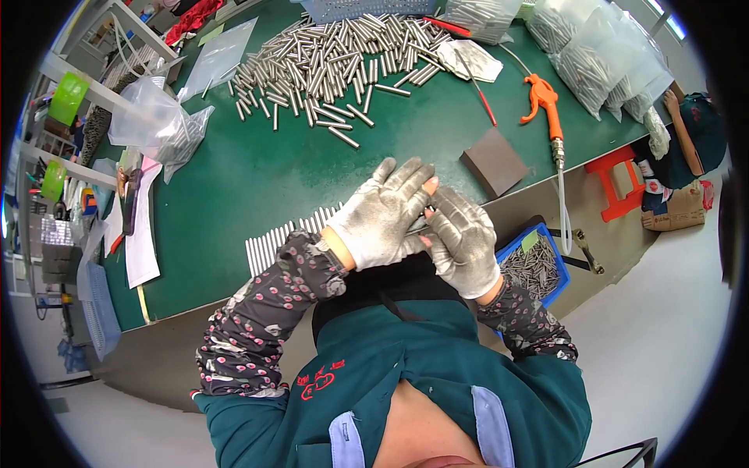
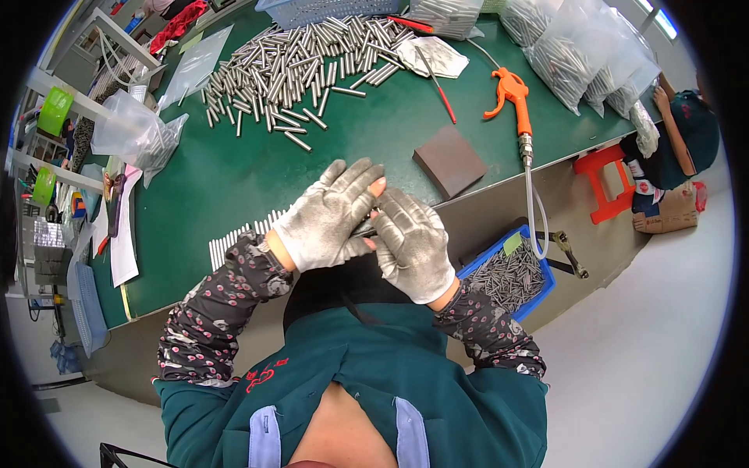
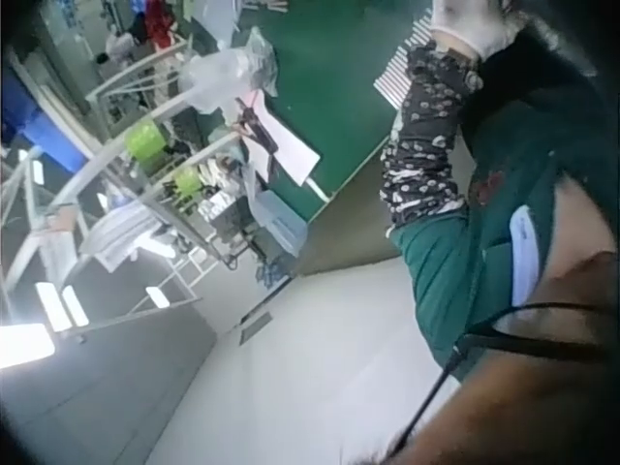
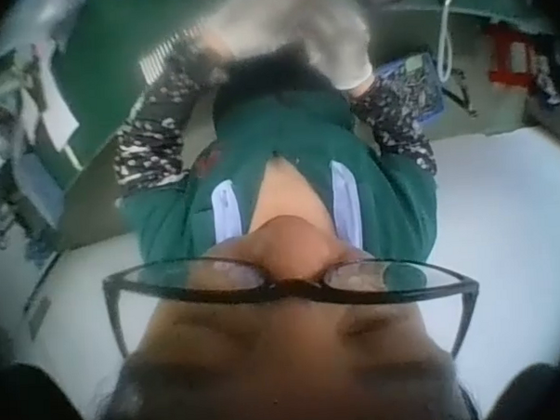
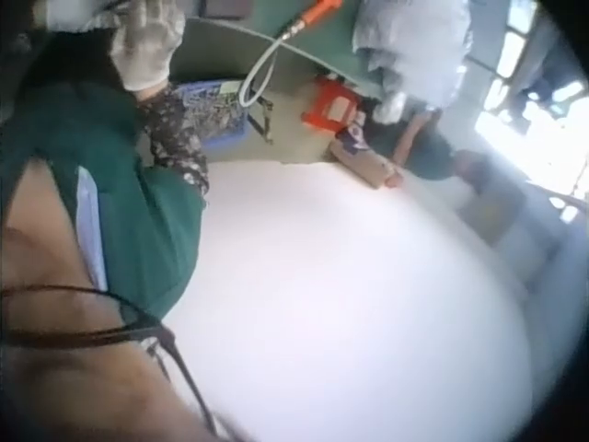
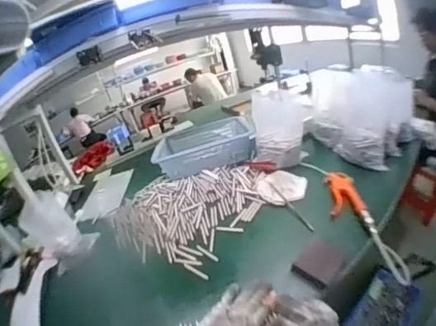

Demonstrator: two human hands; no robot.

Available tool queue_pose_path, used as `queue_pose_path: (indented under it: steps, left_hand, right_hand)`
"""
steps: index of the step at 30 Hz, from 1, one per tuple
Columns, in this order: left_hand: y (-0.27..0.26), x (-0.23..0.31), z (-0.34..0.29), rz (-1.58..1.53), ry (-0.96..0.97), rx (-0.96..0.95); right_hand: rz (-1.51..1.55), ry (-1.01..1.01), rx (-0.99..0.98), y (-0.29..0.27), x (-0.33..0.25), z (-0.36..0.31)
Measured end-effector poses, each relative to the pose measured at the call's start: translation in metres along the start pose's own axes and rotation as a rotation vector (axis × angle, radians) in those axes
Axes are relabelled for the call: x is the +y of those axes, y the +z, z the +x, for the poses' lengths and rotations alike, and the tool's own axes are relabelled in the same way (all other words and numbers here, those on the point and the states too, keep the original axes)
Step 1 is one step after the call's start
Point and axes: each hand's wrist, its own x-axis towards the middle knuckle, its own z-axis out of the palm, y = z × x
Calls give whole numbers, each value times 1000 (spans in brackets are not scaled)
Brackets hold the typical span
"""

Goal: The worker is picking up, inspecting, and arranging small metal cylindrical rods into groups on a workbench.

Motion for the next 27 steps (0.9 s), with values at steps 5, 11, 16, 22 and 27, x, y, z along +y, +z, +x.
queue_pose_path:
  steps: [5, 11, 16, 22, 27]
  left_hand:
    - [8, 6, 11, -27, -54, 81]
    - [15, 20, 12, -54, -124, 98]
    - [7, 14, 10, -136, -32, 113]
    - [11, 5, 10, -234, -38, 121]
    - [-9, -17, -5, -78, -102, 224]
  right_hand:
    - [-30, -6, 194, -1, 4, -6]
    - [17, 40, 222, -3, 4, -2]
    - [-1, 81, 242, -4, 6, -4]
    - [-81, 61, 129, -6, 3, -2]
    - [-26, 88, 113, -14, 3, 4]
